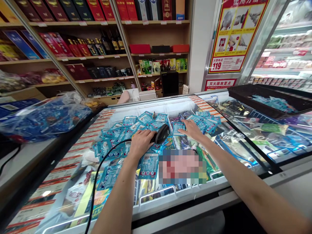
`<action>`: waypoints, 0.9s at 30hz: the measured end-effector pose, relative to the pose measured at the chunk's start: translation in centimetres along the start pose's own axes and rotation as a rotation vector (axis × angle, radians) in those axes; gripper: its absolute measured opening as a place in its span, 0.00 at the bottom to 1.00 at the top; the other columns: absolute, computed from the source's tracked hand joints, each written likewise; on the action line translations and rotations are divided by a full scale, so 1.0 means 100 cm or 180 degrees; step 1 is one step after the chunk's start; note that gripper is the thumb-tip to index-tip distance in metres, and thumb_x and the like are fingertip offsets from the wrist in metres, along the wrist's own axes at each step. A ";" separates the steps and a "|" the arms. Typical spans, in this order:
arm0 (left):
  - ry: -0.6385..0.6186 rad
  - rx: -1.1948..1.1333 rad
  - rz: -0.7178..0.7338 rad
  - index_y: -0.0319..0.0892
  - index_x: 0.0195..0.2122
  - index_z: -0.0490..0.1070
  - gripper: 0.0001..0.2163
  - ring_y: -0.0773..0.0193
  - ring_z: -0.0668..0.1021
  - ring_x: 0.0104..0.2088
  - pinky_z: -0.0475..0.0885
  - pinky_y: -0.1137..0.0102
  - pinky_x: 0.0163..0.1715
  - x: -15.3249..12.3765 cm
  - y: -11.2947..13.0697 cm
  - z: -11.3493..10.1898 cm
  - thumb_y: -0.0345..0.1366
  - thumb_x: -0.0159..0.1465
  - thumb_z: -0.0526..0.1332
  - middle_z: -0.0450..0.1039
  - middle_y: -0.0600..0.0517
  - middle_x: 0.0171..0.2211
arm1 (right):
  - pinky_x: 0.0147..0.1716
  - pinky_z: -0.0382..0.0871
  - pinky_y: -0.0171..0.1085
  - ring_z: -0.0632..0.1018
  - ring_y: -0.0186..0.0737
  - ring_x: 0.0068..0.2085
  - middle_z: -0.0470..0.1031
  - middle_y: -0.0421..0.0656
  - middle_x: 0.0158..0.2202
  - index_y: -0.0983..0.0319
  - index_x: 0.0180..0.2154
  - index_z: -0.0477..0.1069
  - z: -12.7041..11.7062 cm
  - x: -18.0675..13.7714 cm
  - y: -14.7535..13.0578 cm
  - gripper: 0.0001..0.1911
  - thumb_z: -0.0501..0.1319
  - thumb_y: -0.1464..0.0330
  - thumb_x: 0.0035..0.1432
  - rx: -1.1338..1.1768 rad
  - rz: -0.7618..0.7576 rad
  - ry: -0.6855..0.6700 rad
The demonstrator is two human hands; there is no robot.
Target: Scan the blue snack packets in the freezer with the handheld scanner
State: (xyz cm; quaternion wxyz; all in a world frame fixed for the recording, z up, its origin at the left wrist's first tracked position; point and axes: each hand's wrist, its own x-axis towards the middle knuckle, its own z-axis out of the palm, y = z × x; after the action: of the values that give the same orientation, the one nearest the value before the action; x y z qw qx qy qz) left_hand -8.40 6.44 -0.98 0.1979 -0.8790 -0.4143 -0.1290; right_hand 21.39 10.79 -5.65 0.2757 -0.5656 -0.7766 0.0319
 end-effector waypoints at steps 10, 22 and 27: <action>0.0179 0.0001 -0.0140 0.43 0.51 0.66 0.18 0.53 0.74 0.43 0.64 0.61 0.42 0.001 0.002 -0.001 0.38 0.58 0.59 0.73 0.46 0.40 | 0.31 0.73 0.45 0.75 0.42 0.30 0.72 0.45 0.39 0.59 0.42 0.67 0.000 0.003 0.022 0.26 0.62 0.49 0.47 0.2315 0.0996 0.0726; 0.0116 -0.0063 0.0086 0.44 0.50 0.66 0.19 0.53 0.73 0.43 0.64 0.61 0.41 0.006 0.013 -0.001 0.38 0.57 0.61 0.73 0.46 0.40 | 0.40 0.76 0.46 0.77 0.41 0.38 0.71 0.42 0.37 0.58 0.40 0.64 0.003 -0.002 0.026 0.21 0.65 0.56 0.46 0.3810 0.0691 0.1010; 0.0119 -0.0019 0.0097 0.43 0.50 0.66 0.18 0.53 0.73 0.42 0.64 0.61 0.40 0.008 0.017 -0.001 0.40 0.58 0.60 0.73 0.46 0.40 | 0.37 0.77 0.47 0.78 0.41 0.34 0.73 0.41 0.35 0.58 0.36 0.63 0.006 0.000 0.026 0.21 0.66 0.56 0.44 0.3569 0.0914 0.0990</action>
State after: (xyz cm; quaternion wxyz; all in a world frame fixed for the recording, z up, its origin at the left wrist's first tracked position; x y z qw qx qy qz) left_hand -6.60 6.02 -1.00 0.2049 -0.8832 -0.3967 -0.1436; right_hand 23.37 11.91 -7.13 0.6355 -0.4312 -0.5077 0.3905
